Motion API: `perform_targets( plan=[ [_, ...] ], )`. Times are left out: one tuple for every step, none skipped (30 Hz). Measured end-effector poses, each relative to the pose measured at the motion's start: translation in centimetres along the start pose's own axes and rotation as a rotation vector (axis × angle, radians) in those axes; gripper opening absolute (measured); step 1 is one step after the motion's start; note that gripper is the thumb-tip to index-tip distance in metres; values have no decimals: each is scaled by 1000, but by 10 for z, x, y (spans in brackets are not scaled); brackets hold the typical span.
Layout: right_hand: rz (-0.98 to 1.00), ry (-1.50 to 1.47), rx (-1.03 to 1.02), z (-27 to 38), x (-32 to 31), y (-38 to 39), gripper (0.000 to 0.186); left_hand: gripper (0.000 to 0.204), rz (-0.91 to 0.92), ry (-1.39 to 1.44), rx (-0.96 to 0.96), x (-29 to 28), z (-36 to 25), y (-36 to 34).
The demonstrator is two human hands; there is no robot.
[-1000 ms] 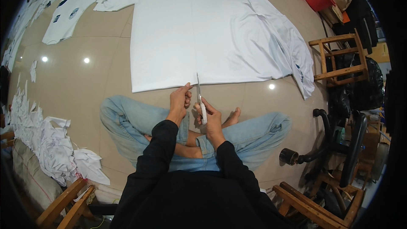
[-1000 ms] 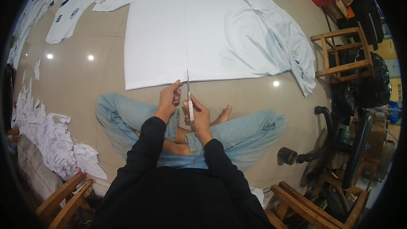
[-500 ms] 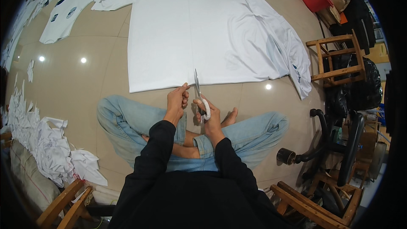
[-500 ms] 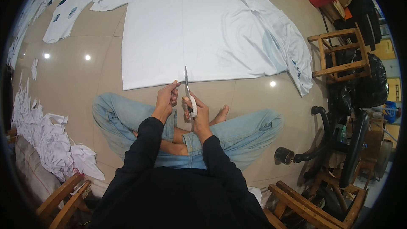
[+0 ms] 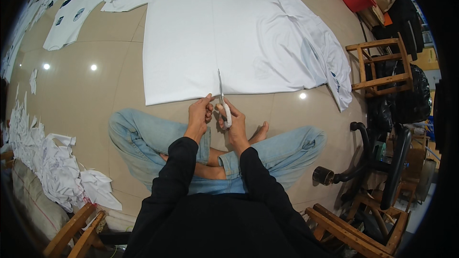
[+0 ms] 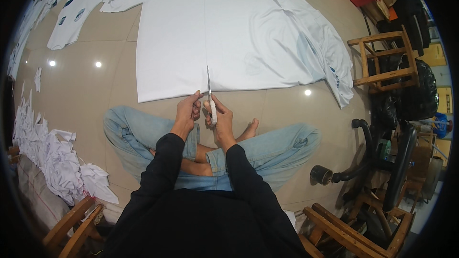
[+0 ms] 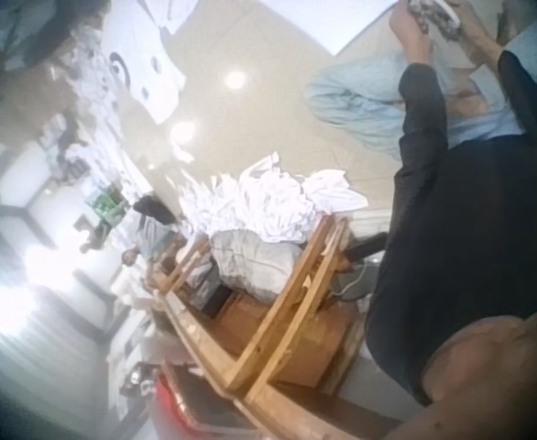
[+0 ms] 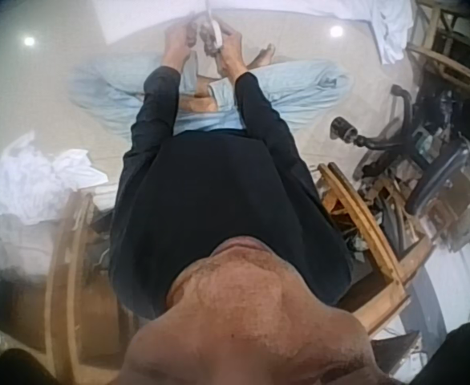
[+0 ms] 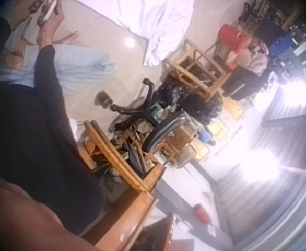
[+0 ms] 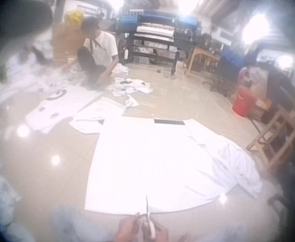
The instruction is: The person sits on the floor and cuts white t-shirts in half using scissors. They unfold a shirt, smooth it out, and cut it vertically down the center, then repeat the process with another shirt.
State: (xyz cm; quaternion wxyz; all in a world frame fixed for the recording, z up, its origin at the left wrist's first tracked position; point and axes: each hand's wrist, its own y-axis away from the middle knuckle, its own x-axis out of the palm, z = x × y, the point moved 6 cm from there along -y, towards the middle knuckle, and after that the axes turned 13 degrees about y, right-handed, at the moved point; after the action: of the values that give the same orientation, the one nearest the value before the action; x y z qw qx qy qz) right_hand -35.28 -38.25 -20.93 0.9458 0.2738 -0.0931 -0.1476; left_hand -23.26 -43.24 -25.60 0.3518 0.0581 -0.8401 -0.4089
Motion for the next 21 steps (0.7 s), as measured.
perform_targets(
  plan=[
    [-3,11,-5,-1,0,-1,58,26,5,4,-1,0,0,0],
    [-6,22,-9,-1,0,0,58,26,8,8,-2,0,0,0],
    [-3,24,-6,-1,1,0,57,26,8,10,-2,-1,0,0],
    [-1,25,-4,0,1,0,57,26,8,12,-1,-1,1,-1],
    [1,26,-3,1,2,1,56,27,10,13,-1,-1,0,0],
    [0,22,-3,1,2,1,56,27,8,12,-1,-1,0,0],
    [-1,17,-4,0,3,1,55,27,7,11,0,-1,0,-1],
    [-2,12,-5,0,3,0,55,27,5,10,1,-1,0,-1],
    [0,19,-2,0,3,0,54,29,7,5,1,-1,0,-1],
    [2,25,2,-1,3,-1,54,31,10,-1,2,0,0,-2],
    [3,31,6,0,3,-1,53,33,12,-7,2,0,0,-2],
    [-1,21,8,1,3,-1,54,32,3,-9,-3,-1,1,-2],
    [-5,12,11,2,3,0,54,32,-7,-12,-9,-1,2,-2],
    [-11,-1,10,4,4,0,55,31,-12,-17,-13,0,1,-2],
    [-9,-25,12,5,3,-3,55,29,-14,-16,-17,1,0,-2],
    [-6,-49,13,7,3,-6,56,27,-16,-16,-21,2,-1,0],
    [-3,-72,15,9,3,-9,56,25,-19,-14,-25,2,-1,1],
    [-7,-72,12,12,5,-13,57,24,-16,-10,-26,3,-2,2],
    [-11,-71,8,15,7,-16,58,24,-14,-6,-27,3,-2,3],
    [-14,-71,3,19,9,-19,58,24,-11,-2,-27,3,-2,3],
    [-16,-72,-3,19,9,-23,58,24,-15,-8,-28,3,-2,2]
  ],
)
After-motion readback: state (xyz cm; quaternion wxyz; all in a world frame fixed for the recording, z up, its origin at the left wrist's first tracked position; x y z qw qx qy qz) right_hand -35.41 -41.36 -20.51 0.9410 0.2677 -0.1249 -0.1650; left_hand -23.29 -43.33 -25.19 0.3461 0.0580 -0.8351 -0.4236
